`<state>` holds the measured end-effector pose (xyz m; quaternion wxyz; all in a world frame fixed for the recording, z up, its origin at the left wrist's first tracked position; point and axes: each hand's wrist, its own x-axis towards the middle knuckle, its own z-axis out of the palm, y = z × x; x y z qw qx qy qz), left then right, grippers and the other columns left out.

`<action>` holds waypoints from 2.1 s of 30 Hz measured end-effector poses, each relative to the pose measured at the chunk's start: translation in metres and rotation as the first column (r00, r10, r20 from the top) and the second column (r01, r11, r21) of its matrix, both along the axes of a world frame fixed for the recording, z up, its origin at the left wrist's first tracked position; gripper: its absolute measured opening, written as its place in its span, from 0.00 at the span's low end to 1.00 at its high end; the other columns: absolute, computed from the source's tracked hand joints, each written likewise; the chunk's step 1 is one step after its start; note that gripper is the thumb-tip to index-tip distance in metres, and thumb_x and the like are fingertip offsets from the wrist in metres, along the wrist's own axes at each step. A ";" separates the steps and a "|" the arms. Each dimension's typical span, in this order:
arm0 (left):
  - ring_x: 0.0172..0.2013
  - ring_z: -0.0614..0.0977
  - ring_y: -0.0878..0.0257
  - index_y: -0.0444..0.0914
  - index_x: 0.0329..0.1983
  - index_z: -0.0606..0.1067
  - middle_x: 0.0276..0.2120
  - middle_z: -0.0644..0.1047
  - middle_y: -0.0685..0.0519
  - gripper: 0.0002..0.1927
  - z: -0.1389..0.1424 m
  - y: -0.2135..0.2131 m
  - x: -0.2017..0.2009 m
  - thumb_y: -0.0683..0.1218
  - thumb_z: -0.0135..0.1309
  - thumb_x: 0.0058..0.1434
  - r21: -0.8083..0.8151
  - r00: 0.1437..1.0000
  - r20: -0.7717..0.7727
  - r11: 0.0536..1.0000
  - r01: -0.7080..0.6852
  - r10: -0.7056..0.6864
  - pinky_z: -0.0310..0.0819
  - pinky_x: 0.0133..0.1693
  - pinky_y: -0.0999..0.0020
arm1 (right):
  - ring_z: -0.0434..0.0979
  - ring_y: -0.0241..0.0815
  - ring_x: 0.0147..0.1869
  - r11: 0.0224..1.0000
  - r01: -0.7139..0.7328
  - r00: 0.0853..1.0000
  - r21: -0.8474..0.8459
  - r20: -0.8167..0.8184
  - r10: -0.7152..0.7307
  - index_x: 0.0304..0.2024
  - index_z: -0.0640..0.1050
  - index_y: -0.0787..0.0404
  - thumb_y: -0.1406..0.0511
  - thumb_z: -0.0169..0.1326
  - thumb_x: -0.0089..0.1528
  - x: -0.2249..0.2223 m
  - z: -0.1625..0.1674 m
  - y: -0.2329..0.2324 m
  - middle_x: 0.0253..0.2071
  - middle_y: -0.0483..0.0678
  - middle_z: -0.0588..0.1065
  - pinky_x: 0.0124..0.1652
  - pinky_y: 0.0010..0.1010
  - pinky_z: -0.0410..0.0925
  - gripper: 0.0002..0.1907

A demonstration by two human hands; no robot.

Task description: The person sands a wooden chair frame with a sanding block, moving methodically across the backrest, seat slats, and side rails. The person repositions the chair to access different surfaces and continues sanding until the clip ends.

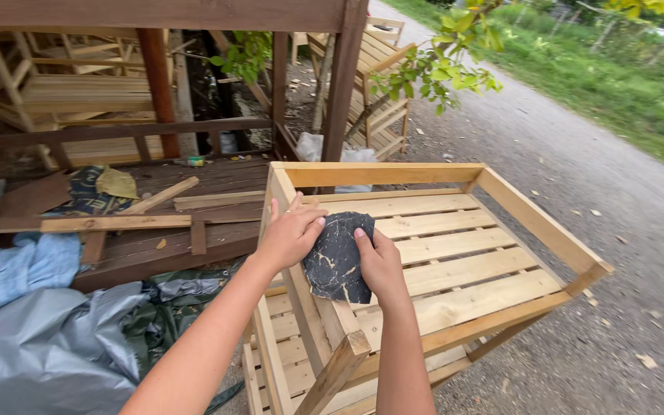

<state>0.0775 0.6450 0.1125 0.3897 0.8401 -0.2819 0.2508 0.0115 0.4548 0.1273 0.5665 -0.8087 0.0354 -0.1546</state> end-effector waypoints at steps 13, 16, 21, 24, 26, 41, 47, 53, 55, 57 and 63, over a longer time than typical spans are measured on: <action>0.38 0.82 0.44 0.45 0.35 0.84 0.31 0.82 0.45 0.24 0.032 -0.031 -0.003 0.62 0.44 0.65 0.298 0.897 -0.325 0.868 0.397 -0.299 0.75 0.43 0.50 | 0.75 0.43 0.34 0.874 0.269 0.944 -0.404 -0.071 -0.323 0.43 0.82 0.64 0.56 0.51 0.67 -0.115 0.051 0.049 0.29 0.54 0.80 0.35 0.36 0.70 0.18; 0.37 0.83 0.45 0.44 0.32 0.84 0.31 0.81 0.45 0.21 0.022 -0.027 -0.008 0.59 0.47 0.65 0.291 0.897 -0.244 0.854 0.431 -0.370 0.75 0.42 0.49 | 0.80 0.57 0.40 0.624 0.476 0.801 -0.620 0.012 -0.599 0.47 0.81 0.59 0.55 0.47 0.66 -0.120 0.048 0.094 0.35 0.56 0.80 0.40 0.43 0.70 0.19; 0.29 0.82 0.48 0.40 0.25 0.77 0.24 0.80 0.49 0.16 0.002 -0.012 -0.016 0.53 0.48 0.63 0.016 0.829 0.125 0.837 0.547 -0.545 0.69 0.35 0.49 | 0.80 0.56 0.35 0.210 0.667 0.556 -0.715 0.291 -0.778 0.46 0.82 0.59 0.57 0.49 0.65 -0.095 0.021 0.143 0.34 0.54 0.79 0.34 0.47 0.69 0.16; 0.28 0.81 0.51 0.41 0.23 0.76 0.23 0.79 0.51 0.11 -0.002 -0.008 -0.019 0.49 0.49 0.58 -0.047 0.766 0.369 0.812 0.582 -0.527 0.67 0.33 0.51 | 0.78 0.47 0.32 -0.145 0.756 0.398 -0.639 0.623 -0.673 0.29 0.81 0.56 0.58 0.54 0.61 -0.081 0.003 0.151 0.27 0.47 0.76 0.31 0.43 0.64 0.11; 0.27 0.81 0.51 0.41 0.21 0.76 0.22 0.79 0.51 0.09 -0.001 -0.012 -0.019 0.48 0.50 0.54 -0.023 0.805 0.325 0.846 0.532 -0.497 0.66 0.32 0.51 | 0.76 0.45 0.30 -0.218 0.757 0.358 -0.616 0.670 -0.650 0.24 0.78 0.56 0.59 0.56 0.59 -0.076 -0.005 0.146 0.26 0.45 0.74 0.30 0.40 0.62 0.11; 0.22 0.81 0.47 0.41 0.21 0.79 0.19 0.79 0.44 0.10 0.024 -0.124 0.004 0.48 0.51 0.50 0.005 0.829 0.272 0.863 0.506 -0.488 0.68 0.31 0.51 | 0.76 0.50 0.28 -0.313 0.773 0.316 -0.552 0.763 -0.564 0.20 0.76 0.58 0.59 0.56 0.59 -0.058 0.016 0.038 0.24 0.48 0.73 0.32 0.41 0.65 0.14; 0.23 0.81 0.47 0.41 0.21 0.79 0.20 0.79 0.44 0.10 0.053 -0.191 0.016 0.49 0.51 0.51 -0.002 0.819 0.302 0.858 0.513 -0.489 0.68 0.34 0.51 | 0.77 0.53 0.29 -0.328 0.774 0.304 -0.541 0.773 -0.558 0.21 0.76 0.60 0.59 0.55 0.60 -0.047 0.044 -0.027 0.25 0.51 0.74 0.33 0.42 0.67 0.15; 0.29 0.82 0.50 0.41 0.23 0.79 0.25 0.81 0.48 0.12 0.082 -0.257 0.024 0.50 0.50 0.55 0.001 0.800 0.325 0.846 0.532 -0.504 0.66 0.39 0.51 | 0.77 0.53 0.29 -0.351 0.780 0.286 -0.519 0.793 -0.538 0.23 0.78 0.62 0.59 0.54 0.61 -0.036 0.069 -0.098 0.26 0.52 0.76 0.32 0.43 0.68 0.15; 0.34 0.82 0.52 0.42 0.28 0.79 0.29 0.81 0.49 0.12 0.090 -0.277 0.030 0.52 0.50 0.58 -0.010 0.776 0.364 0.831 0.556 -0.515 0.65 0.41 0.52 | 0.77 0.53 0.29 -0.343 0.786 0.282 -0.514 0.792 -0.541 0.24 0.78 0.62 0.59 0.54 0.60 -0.030 0.078 -0.122 0.26 0.52 0.76 0.32 0.43 0.68 0.15; 0.41 0.81 0.53 0.41 0.36 0.78 0.34 0.80 0.50 0.12 0.094 -0.296 0.038 0.53 0.51 0.62 -0.090 0.721 0.472 0.786 0.611 -0.507 0.64 0.44 0.52 | 0.77 0.54 0.29 -0.342 0.783 0.275 -0.520 0.782 -0.559 0.23 0.78 0.61 0.59 0.54 0.60 -0.022 0.086 -0.145 0.26 0.52 0.76 0.33 0.43 0.68 0.15; 0.56 0.73 0.55 0.44 0.57 0.74 0.53 0.74 0.51 0.17 0.091 -0.350 0.075 0.51 0.50 0.68 -0.038 0.631 0.572 0.751 0.659 -0.524 0.62 0.58 0.52 | 0.79 0.54 0.30 -0.315 0.770 0.303 -0.555 0.752 -0.585 0.25 0.79 0.61 0.59 0.54 0.61 0.002 0.095 -0.215 0.27 0.52 0.77 0.34 0.44 0.70 0.14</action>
